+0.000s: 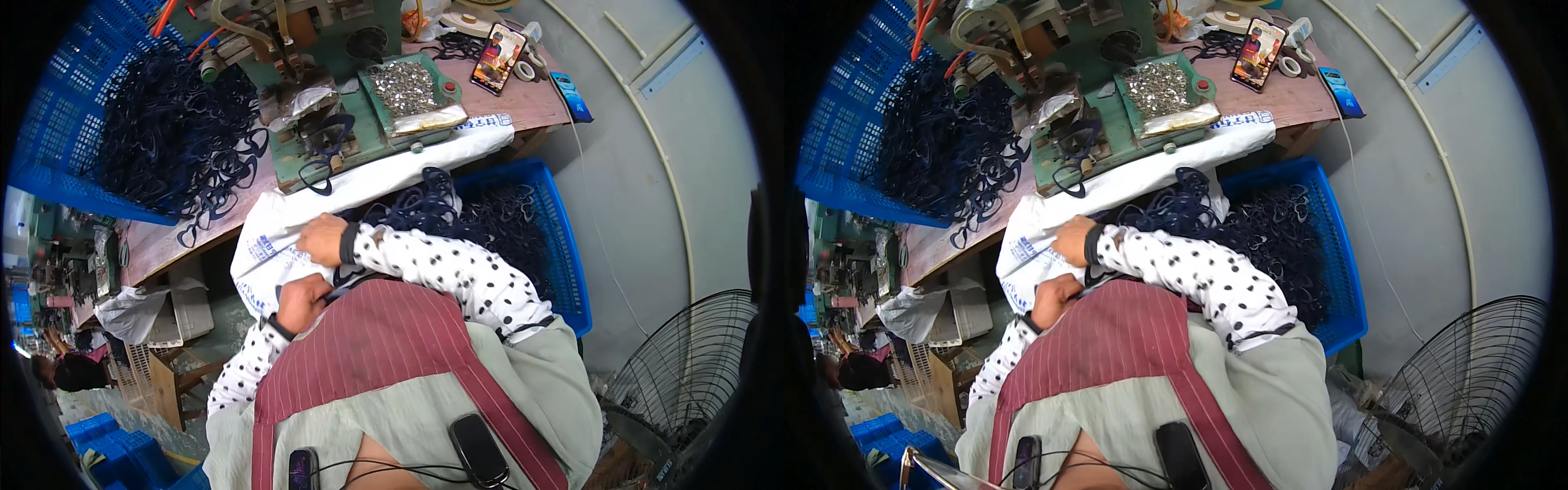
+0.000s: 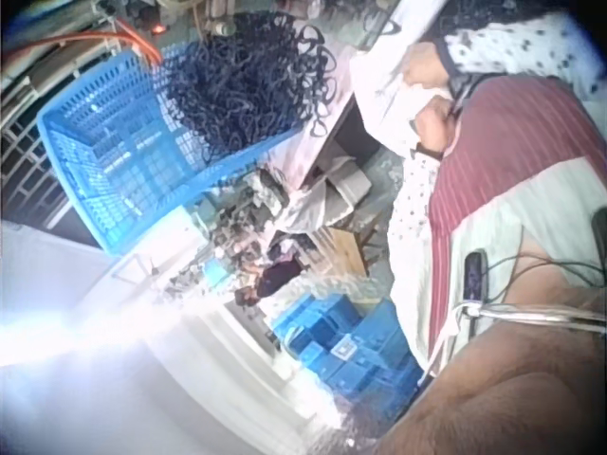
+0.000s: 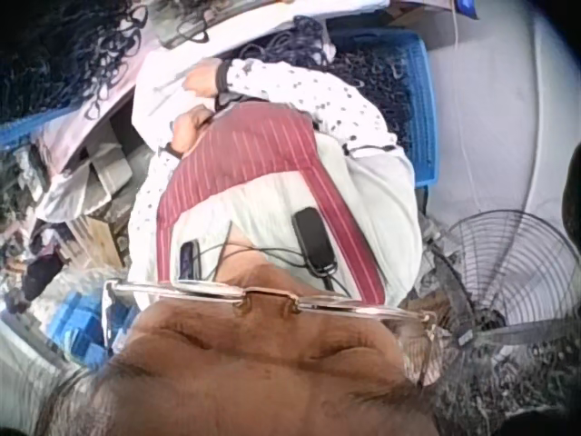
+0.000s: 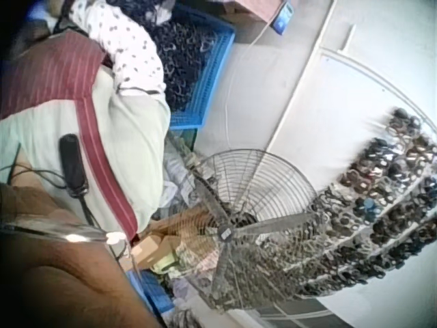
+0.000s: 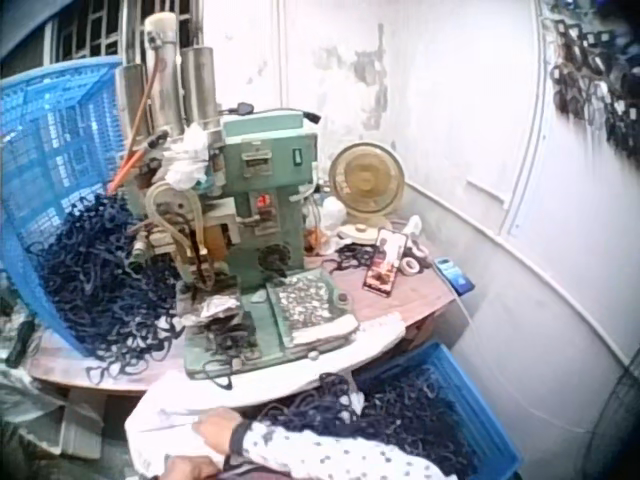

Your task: The person repeatedly picks dark blue plastic pieces from a blue basket and places them into a green machine, then removes small metallic components from the machine and sets them on the table. The cycle continues with consistent hand movements and no visible final assembly state.

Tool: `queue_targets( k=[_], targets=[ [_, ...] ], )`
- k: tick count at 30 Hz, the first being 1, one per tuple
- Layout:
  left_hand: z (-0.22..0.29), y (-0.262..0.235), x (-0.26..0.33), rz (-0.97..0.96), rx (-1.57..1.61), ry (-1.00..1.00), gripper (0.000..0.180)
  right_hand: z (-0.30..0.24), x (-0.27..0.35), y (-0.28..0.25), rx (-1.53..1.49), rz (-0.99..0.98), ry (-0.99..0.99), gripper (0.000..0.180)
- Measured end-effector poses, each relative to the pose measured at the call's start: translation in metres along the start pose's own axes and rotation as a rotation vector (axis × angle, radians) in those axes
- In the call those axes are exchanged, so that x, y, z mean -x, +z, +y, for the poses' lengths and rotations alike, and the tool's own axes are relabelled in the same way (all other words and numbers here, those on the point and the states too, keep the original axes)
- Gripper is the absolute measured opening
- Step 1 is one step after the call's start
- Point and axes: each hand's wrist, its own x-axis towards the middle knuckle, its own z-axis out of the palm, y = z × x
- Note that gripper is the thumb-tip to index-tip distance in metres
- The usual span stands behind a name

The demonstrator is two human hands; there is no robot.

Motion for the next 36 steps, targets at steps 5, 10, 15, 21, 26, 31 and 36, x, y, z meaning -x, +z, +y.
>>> queue_targets(
  k=[5,10,15,21,26,31,36],
  targets=[
    [0.002,-0.022,0.048,-0.056,0.167,0.027,0.024,0.072,0.011,0.047,-0.213,-0.281,-0.073,0.047],
    [-0.047,0.000,0.084,-0.038,0.034,-0.109,0.024,0.118,0.122,0.045,0.164,-0.213,0.374,0.043],
    [-0.070,0.014,0.093,-0.120,0.346,-0.287,0.020,0.209,0.221,0.100,0.267,-0.288,0.771,0.028],
    [-0.089,-0.008,0.072,-0.165,0.396,-0.451,0.014,0.181,0.222,0.005,0.229,-0.358,1.001,0.028],
    [-0.069,-0.060,0.019,0.008,-0.202,-0.339,0.023,0.142,0.180,-0.084,0.029,0.308,0.735,0.023],
    [-0.023,-0.110,-0.061,0.601,-0.017,-0.023,0.019,0.148,0.128,-0.119,0.300,0.778,0.813,0.033],
    [0.010,-0.126,-0.132,0.657,-0.294,0.554,0.031,0.195,0.086,-0.115,0.306,0.732,0.913,0.033]
  ],
)
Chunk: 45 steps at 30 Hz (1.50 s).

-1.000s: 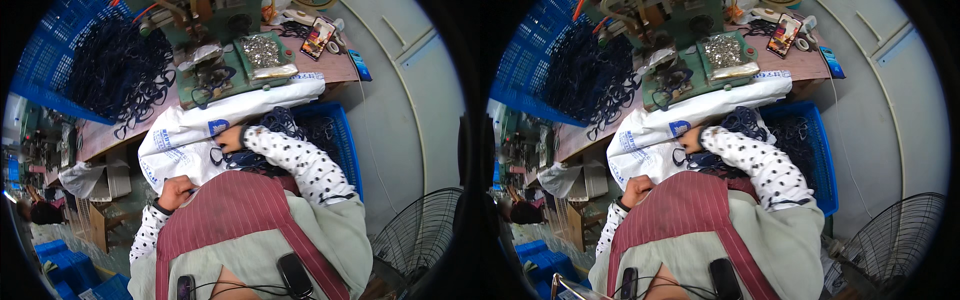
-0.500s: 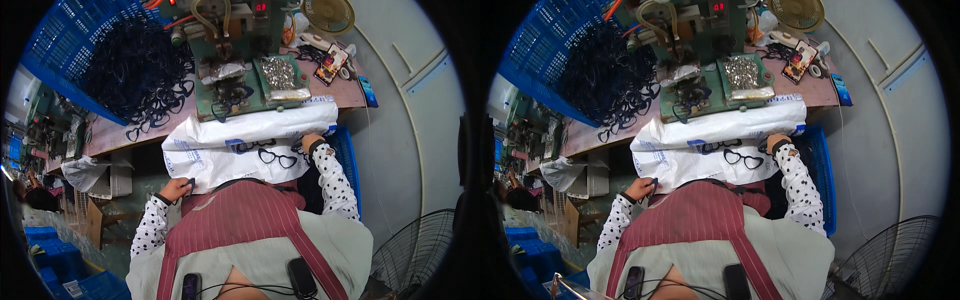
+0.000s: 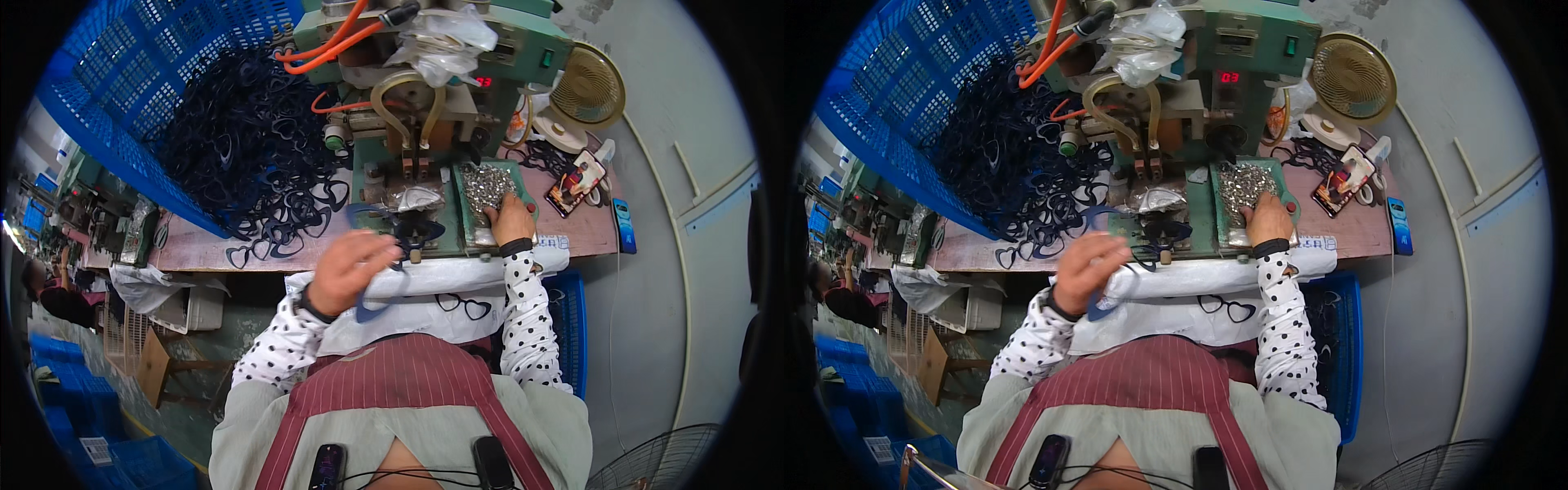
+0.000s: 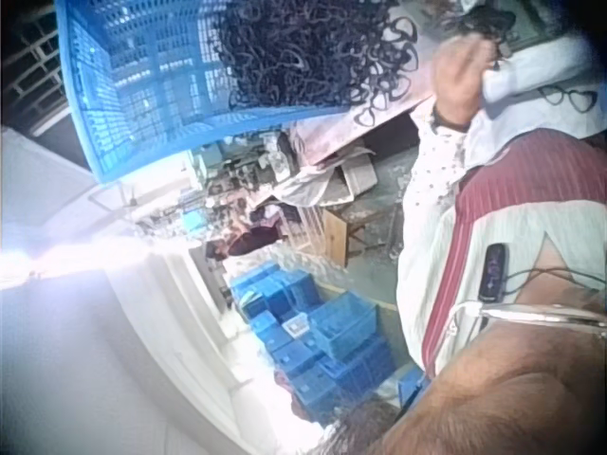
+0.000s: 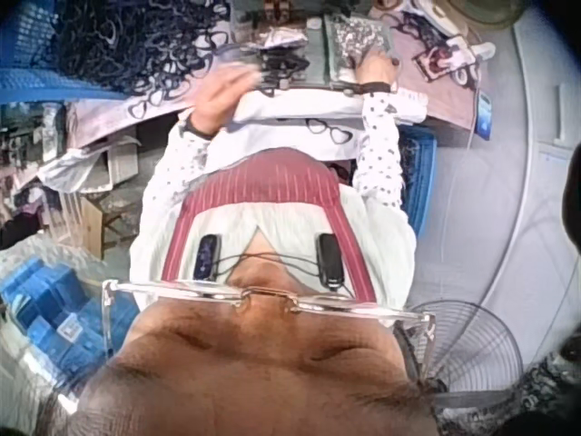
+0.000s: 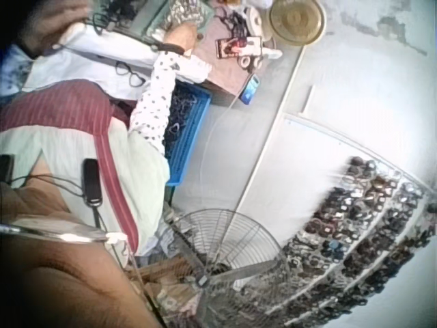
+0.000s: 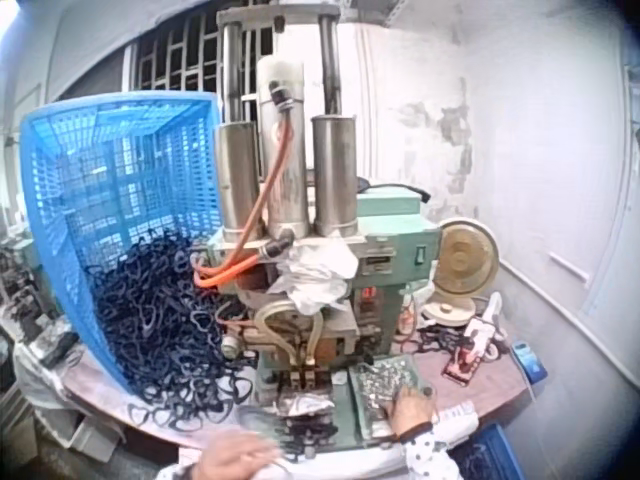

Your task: The person repeatedly picks dark blue plastic pieces from a blue basket and places them into a green machine, then removes small metallic components from the machine and sets them on the table. The cycle continues with consistent hand movements and no visible final assembly state.

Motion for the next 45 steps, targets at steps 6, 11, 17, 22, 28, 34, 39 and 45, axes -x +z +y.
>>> queue_targets(
  k=[6,11,17,22,28,34,39,45],
  targets=[
    [-0.002,0.039,-0.030,-0.119,0.092,0.141,0.037,0.000,-0.006,0.008,-0.350,0.208,-0.072,0.016],
    [-0.010,0.051,-0.038,-0.073,0.122,0.140,0.036,-0.005,-0.001,-0.006,-0.260,0.426,-0.246,0.010],
    [-0.009,0.055,-0.035,-0.042,0.154,0.100,0.030,0.013,-0.002,0.000,-0.464,0.279,-0.087,0.012],
    [-0.007,0.052,-0.035,-0.024,0.145,0.079,0.032,0.010,0.000,0.008,-0.508,0.303,0.042,0.013],
    [-0.006,0.054,-0.029,-0.030,0.148,0.069,0.033,0.012,-0.002,0.009,-0.593,0.289,0.139,0.014],
    [-0.033,0.037,-0.002,0.031,-0.023,0.015,0.030,0.026,0.004,0.013,-0.417,0.357,-0.018,0.009],
    [-0.157,0.026,0.093,-0.184,-0.766,-0.534,0.030,0.005,-0.003,0.017,-0.456,0.381,0.012,0.009],
    [-0.213,0.044,0.144,-0.505,-0.674,-0.688,0.027,0.001,0.003,0.003,-0.412,0.416,0.044,0.009]
  ],
)
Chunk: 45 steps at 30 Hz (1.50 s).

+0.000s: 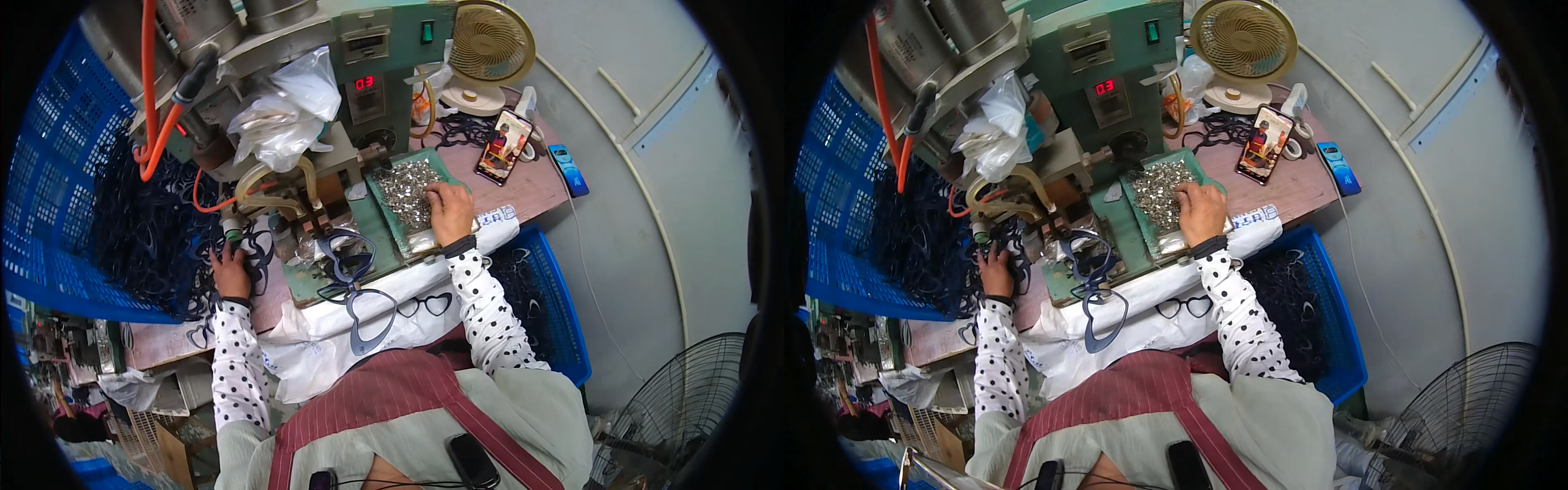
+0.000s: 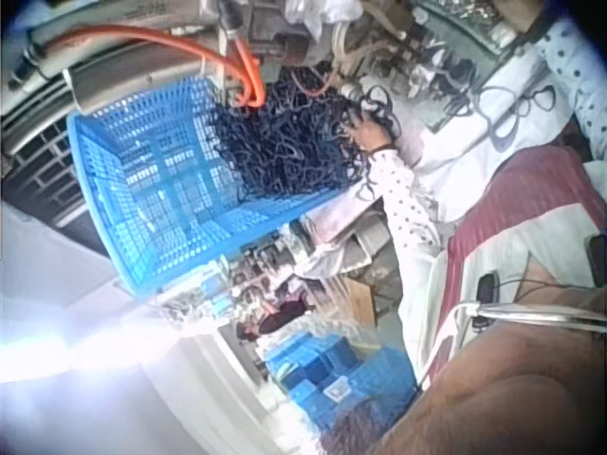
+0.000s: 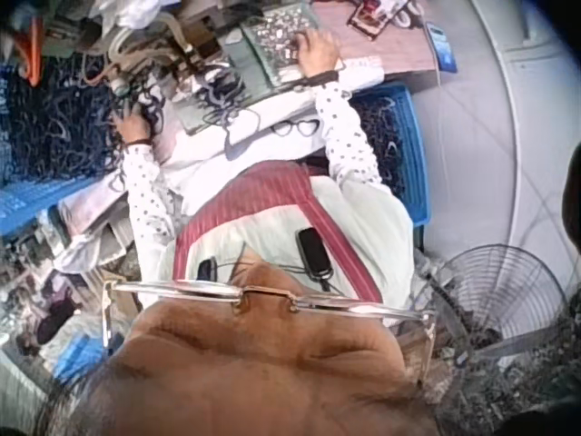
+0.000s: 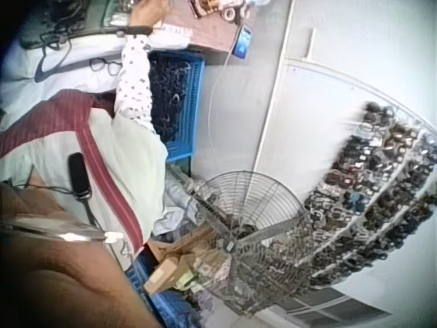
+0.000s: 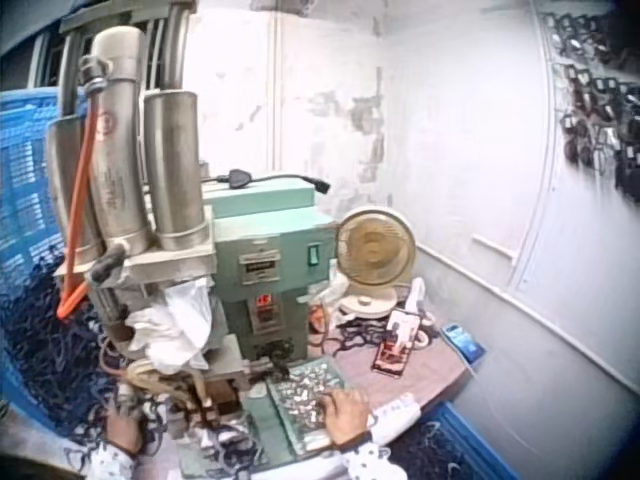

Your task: The person repeatedly picks dark blue plastic pieces from a blue basket and places them into a green machine, then removes small metallic components from the machine and sets them on the table. The cycle continues with consistent hand movements and no visible final assembly state.

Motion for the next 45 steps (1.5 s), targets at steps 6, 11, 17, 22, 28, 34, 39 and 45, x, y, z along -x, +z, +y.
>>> queue_targets(
  k=[6,11,17,22,28,34,39,45],
  targets=[
    [0.042,-0.020,0.030,0.084,0.381,0.204,0.039,-0.005,-0.003,0.001,-0.009,0.019,-0.034,0.006],
    [0.041,-0.064,0.015,0.107,0.210,0.070,0.019,-0.049,-0.017,-0.012,-0.199,-0.035,-0.035,0.007],
    [0.047,-0.109,-0.011,0.504,0.236,0.016,0.007,-0.111,-0.027,-0.034,-0.640,-0.352,0.062,0.016],
    [0.083,-0.130,0.006,0.391,0.895,-0.327,0.016,-0.147,-0.024,-0.034,-0.668,-0.433,0.037,0.018],
    [0.121,-0.153,0.024,0.595,0.768,0.086,0.016,-0.149,-0.022,-0.022,-0.754,-0.466,0.141,0.031],
    [0.142,-0.180,0.026,0.675,0.666,0.385,0.031,-0.163,-0.026,-0.016,-0.860,-0.516,0.246,0.041],
    [0.166,-0.187,0.030,0.593,0.782,0.769,0.034,-0.161,-0.020,-0.014,-0.929,-0.499,0.286,0.050],
    [0.193,-0.174,0.019,0.503,0.848,0.913,0.033,-0.066,-0.036,-0.006,-0.225,-0.041,0.019,0.035]
  ],
)
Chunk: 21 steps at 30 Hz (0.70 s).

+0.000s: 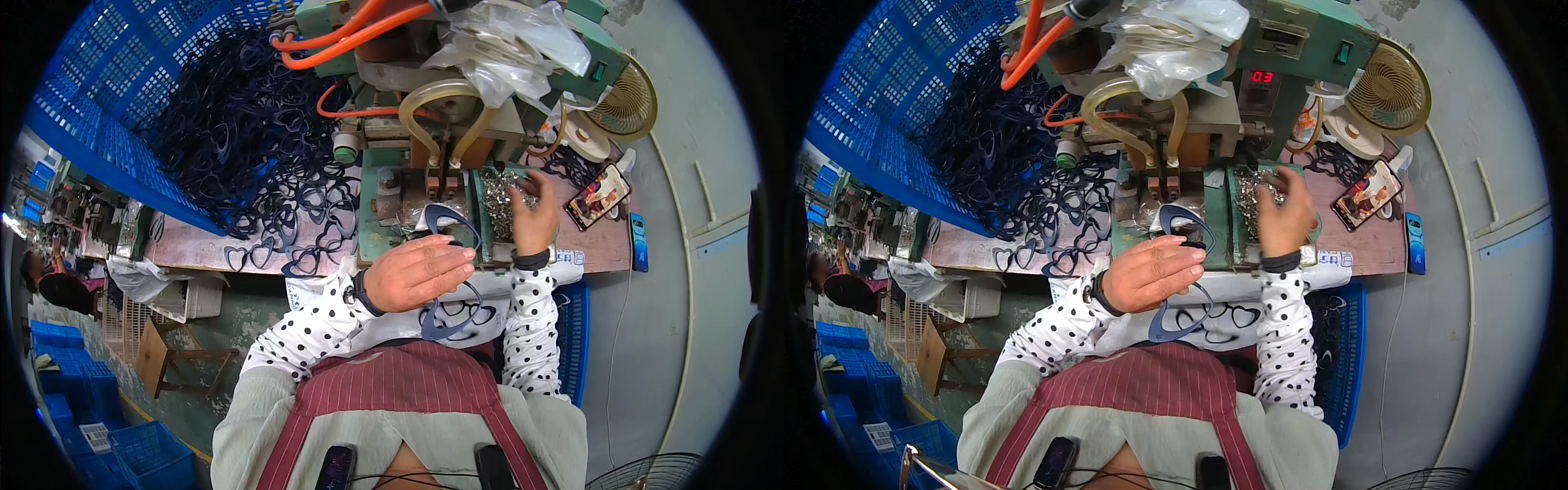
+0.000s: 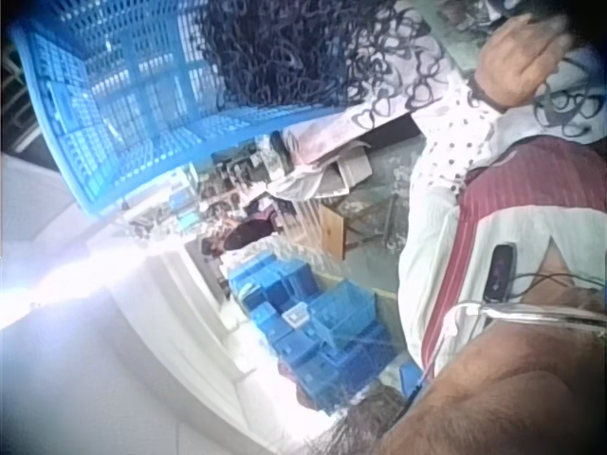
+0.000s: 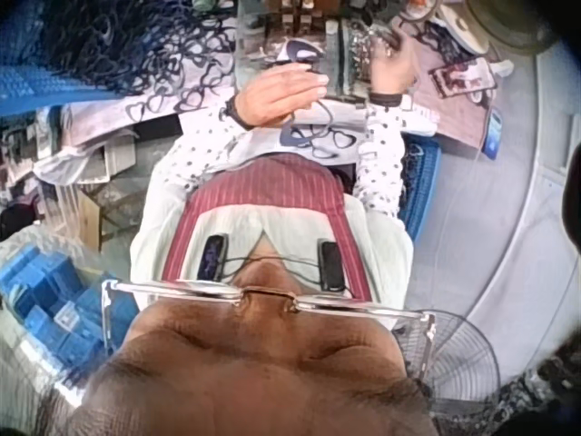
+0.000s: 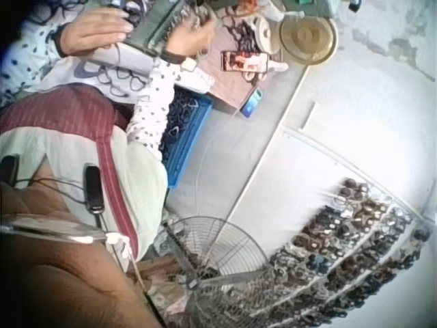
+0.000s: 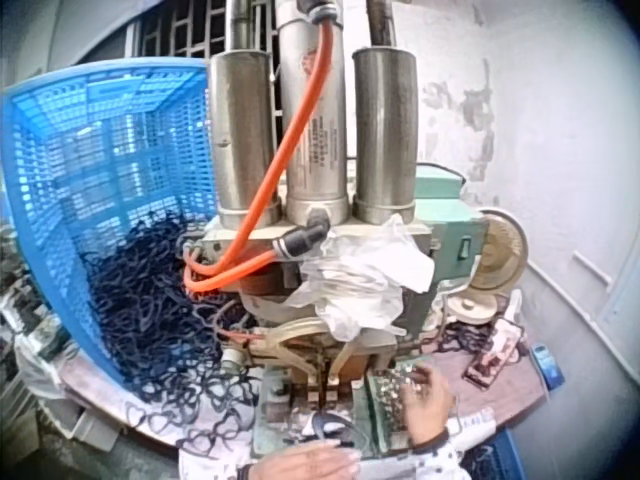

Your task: The person repeatedly picks dark blue plastic pieces from a blue basket and places them into a green machine, then removes small metallic components from the machine and sets them on the table. The cycle continues with consistent hand movements and no visible final assembly state.

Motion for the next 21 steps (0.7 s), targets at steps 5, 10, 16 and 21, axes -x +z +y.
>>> queue_targets(
  k=[5,10,16,21],
  targets=[
    [0.000,0.004,0.005,0.025,-0.004,-0.029,0.036,0.078,0.024,-0.018,-0.013,-0.184,0.286,0.028],
    [-0.001,0.004,0.005,0.014,0.029,-0.042,0.037,0.050,0.035,-0.018,0.457,-0.319,-0.028,0.023],
    [0.007,0.007,0.009,0.034,-0.037,-0.087,0.036,0.083,0.028,-0.005,0.234,-0.232,0.049,0.013],
    [0.002,0.005,0.056,0.218,-0.158,-0.270,0.029,0.065,0.032,-0.012,0.090,-0.116,0.119,0.013]
  ],
)
